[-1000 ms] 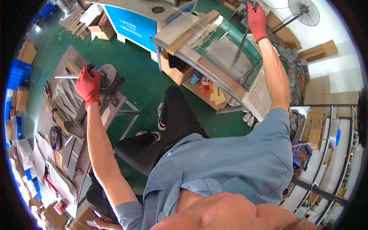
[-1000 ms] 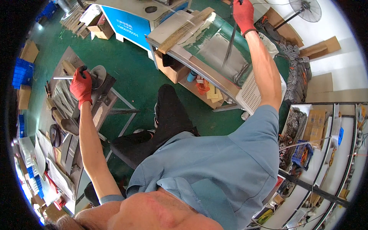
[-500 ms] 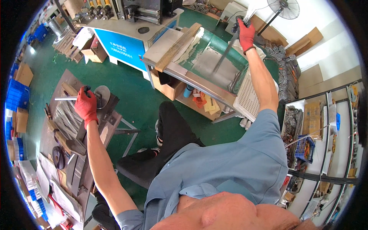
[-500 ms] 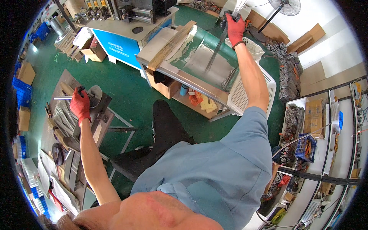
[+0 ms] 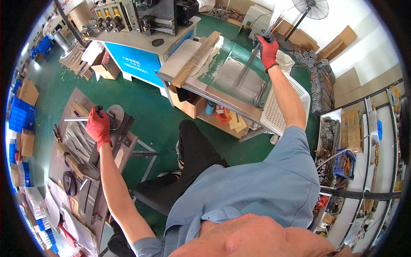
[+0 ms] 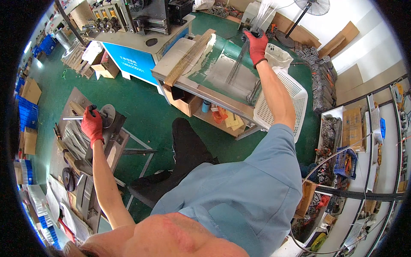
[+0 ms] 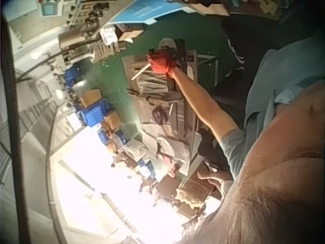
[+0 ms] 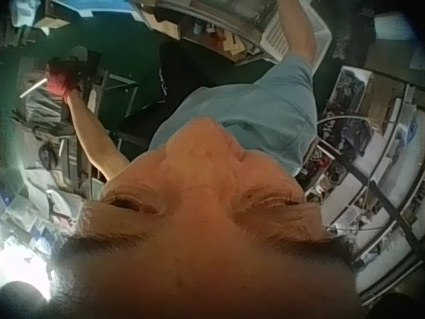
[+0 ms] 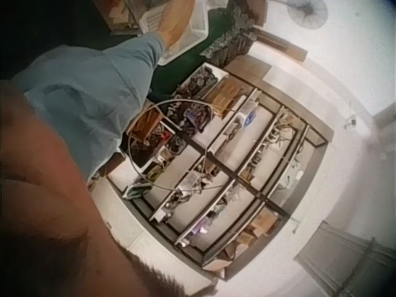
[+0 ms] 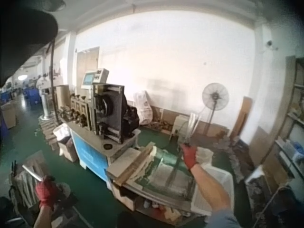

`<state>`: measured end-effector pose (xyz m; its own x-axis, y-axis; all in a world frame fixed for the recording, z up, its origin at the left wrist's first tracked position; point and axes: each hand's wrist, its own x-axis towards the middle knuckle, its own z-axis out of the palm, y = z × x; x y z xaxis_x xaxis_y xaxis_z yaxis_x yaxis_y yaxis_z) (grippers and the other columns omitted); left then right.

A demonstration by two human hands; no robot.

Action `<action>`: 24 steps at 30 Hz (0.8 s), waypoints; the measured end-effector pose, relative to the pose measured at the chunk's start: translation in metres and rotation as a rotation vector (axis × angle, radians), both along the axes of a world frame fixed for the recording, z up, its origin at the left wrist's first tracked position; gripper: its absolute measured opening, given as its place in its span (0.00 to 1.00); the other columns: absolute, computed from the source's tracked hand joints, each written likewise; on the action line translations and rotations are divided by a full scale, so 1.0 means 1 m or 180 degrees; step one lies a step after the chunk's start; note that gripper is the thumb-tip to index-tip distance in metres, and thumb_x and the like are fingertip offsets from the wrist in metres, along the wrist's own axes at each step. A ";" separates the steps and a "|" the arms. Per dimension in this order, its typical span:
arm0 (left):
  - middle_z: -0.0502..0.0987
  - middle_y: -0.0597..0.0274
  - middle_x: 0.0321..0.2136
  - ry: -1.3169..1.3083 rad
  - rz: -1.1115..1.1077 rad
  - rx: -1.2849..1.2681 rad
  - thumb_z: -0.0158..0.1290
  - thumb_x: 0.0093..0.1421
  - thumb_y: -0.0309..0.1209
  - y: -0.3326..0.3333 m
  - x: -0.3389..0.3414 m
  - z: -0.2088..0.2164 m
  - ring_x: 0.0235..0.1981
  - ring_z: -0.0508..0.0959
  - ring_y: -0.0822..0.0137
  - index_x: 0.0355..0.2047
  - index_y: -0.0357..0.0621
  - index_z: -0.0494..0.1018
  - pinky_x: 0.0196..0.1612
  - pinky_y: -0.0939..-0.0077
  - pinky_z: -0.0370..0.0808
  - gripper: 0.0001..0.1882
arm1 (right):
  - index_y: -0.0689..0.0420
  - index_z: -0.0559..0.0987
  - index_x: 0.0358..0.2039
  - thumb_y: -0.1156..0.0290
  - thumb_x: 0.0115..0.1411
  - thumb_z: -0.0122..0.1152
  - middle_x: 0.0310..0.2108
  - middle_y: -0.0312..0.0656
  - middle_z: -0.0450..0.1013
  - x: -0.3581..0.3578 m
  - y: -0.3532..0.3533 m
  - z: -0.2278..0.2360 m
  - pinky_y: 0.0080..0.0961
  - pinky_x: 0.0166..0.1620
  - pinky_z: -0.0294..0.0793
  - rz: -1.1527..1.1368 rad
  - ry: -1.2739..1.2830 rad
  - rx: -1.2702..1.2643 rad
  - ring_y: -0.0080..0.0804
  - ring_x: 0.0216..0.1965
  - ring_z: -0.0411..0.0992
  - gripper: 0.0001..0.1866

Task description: Manually bending thin metal tubes using a bench-mounted bending jig.

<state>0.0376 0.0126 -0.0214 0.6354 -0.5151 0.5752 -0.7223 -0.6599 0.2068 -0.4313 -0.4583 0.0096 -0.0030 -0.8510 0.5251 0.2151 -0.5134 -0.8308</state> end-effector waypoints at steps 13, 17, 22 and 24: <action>0.80 0.61 0.37 0.0276 0.0057 -0.0169 0.49 0.56 0.38 0.003 -0.004 0.003 0.36 0.80 0.54 0.40 0.54 0.75 0.37 0.61 0.76 0.12 | 0.68 0.78 0.35 0.62 0.60 0.57 0.31 0.47 0.78 -0.003 -0.028 -0.010 0.32 0.37 0.69 -0.1042 0.0974 -0.0385 0.31 0.30 0.70 0.17; 0.79 0.58 0.37 0.0951 0.0259 0.0109 0.50 0.55 0.39 -0.009 -0.019 0.020 0.38 0.79 0.51 0.41 0.57 0.75 0.40 0.57 0.75 0.14 | 0.66 0.79 0.39 0.63 0.59 0.59 0.36 0.42 0.77 -0.023 -0.027 -0.022 0.30 0.45 0.68 -0.0656 0.0618 0.0054 0.31 0.36 0.70 0.17; 0.78 0.59 0.33 0.0452 0.0166 0.0112 0.51 0.54 0.38 -0.003 -0.018 0.023 0.36 0.79 0.55 0.39 0.51 0.74 0.39 0.59 0.75 0.13 | 0.57 0.74 0.30 0.59 0.66 0.49 0.21 0.36 0.69 -0.026 -0.014 0.042 0.24 0.23 0.67 0.0335 0.0219 0.0391 0.24 0.18 0.66 0.15; 0.78 0.59 0.33 0.0471 0.0292 0.0164 0.53 0.52 0.37 0.005 -0.016 0.023 0.37 0.79 0.53 0.39 0.50 0.74 0.40 0.59 0.74 0.14 | 0.61 0.75 0.38 0.58 0.66 0.48 0.18 0.33 0.66 0.002 0.017 0.090 0.22 0.22 0.65 0.0474 -0.0105 0.0426 0.24 0.17 0.64 0.17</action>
<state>0.0212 0.0177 0.0016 0.7569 -0.4774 0.4463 -0.6227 -0.7341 0.2708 -0.4293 -0.4413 0.0994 0.1127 -0.9056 0.4090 0.3084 -0.3594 -0.8807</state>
